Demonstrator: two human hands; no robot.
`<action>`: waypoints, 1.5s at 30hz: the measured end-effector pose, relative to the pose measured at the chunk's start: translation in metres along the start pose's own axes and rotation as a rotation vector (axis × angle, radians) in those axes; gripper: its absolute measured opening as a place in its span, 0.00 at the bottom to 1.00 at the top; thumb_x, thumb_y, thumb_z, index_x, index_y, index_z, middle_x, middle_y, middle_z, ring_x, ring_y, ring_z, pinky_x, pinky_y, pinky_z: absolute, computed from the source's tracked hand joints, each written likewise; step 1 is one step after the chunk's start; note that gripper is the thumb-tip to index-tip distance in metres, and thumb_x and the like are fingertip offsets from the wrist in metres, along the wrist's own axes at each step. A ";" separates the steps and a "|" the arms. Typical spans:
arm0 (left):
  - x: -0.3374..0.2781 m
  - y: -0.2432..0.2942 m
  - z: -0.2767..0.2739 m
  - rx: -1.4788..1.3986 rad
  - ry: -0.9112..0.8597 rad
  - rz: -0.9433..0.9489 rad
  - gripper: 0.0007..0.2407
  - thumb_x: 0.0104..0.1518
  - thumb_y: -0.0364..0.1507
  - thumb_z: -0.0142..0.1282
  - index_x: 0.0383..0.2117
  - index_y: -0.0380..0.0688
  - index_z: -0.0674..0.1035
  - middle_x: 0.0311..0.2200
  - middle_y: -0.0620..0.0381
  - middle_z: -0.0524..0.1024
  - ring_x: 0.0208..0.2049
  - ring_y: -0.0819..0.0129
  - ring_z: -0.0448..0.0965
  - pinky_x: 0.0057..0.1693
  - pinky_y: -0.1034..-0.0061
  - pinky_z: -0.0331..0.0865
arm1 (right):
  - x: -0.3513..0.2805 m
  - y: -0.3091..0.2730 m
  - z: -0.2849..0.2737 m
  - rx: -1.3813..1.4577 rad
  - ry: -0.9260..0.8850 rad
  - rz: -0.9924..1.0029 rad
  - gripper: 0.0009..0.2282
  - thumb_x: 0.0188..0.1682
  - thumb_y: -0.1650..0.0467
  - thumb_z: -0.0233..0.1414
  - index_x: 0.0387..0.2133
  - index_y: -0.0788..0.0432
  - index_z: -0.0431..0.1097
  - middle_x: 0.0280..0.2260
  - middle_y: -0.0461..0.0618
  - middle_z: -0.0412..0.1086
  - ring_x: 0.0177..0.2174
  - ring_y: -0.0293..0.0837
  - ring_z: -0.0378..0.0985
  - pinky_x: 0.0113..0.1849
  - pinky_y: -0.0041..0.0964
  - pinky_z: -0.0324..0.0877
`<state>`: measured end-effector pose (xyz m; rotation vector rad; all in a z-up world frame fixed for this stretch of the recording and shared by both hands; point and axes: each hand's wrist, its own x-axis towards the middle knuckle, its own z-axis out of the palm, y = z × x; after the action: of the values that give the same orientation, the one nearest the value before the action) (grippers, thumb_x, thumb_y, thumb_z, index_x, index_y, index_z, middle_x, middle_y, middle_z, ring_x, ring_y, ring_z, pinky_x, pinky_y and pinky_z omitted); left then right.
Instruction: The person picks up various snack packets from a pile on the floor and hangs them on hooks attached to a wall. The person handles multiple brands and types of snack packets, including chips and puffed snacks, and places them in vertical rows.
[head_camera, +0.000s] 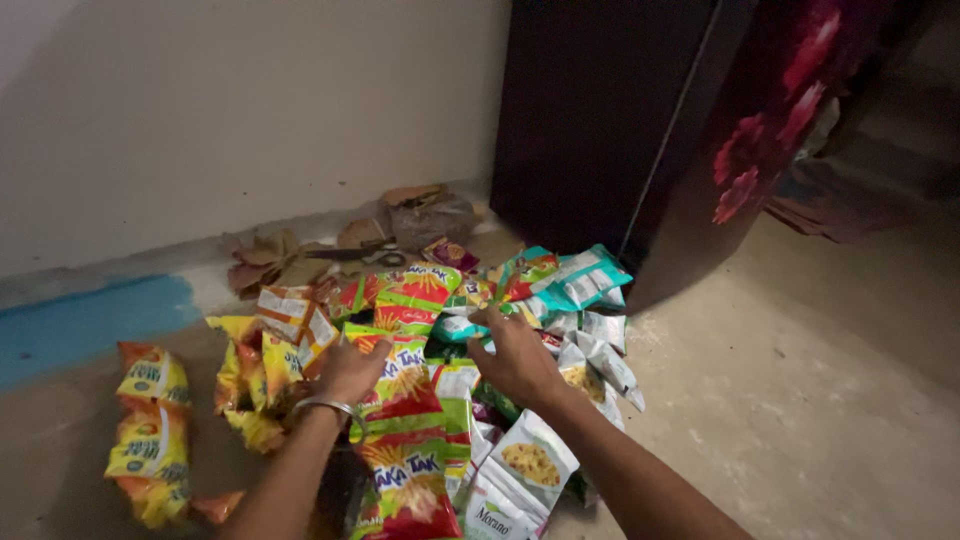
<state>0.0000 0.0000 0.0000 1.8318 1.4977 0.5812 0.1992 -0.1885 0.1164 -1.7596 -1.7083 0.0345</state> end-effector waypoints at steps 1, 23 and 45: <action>-0.002 0.003 -0.002 -0.013 -0.007 0.002 0.33 0.50 0.53 0.59 0.52 0.34 0.78 0.45 0.37 0.84 0.47 0.47 0.84 0.54 0.57 0.76 | -0.001 0.002 0.001 0.032 0.001 0.006 0.16 0.48 0.68 0.56 0.47 0.65 0.70 0.47 0.62 0.76 0.49 0.57 0.77 0.52 0.49 0.70; -0.121 0.184 -0.080 -1.016 -0.259 0.179 0.09 0.54 0.33 0.58 0.27 0.39 0.76 0.26 0.58 0.78 0.27 0.75 0.77 0.37 0.78 0.72 | 0.020 0.013 -0.019 1.345 -0.274 0.639 0.37 0.50 0.43 0.29 0.55 0.60 0.63 0.51 0.57 0.72 0.52 0.50 0.77 0.56 0.50 0.71; -0.119 0.174 -0.140 -1.172 -0.756 0.092 0.28 0.61 0.52 0.59 0.44 0.33 0.77 0.36 0.40 0.81 0.37 0.56 0.84 0.43 0.66 0.77 | 0.009 -0.029 -0.068 1.228 -0.641 0.313 0.12 0.43 0.64 0.62 0.33 0.60 0.74 0.43 0.55 0.76 0.50 0.52 0.79 0.56 0.53 0.72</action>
<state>-0.0126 -0.1001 0.2322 0.9658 0.3622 0.5323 0.2067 -0.2133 0.1863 -1.0230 -1.2210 1.5552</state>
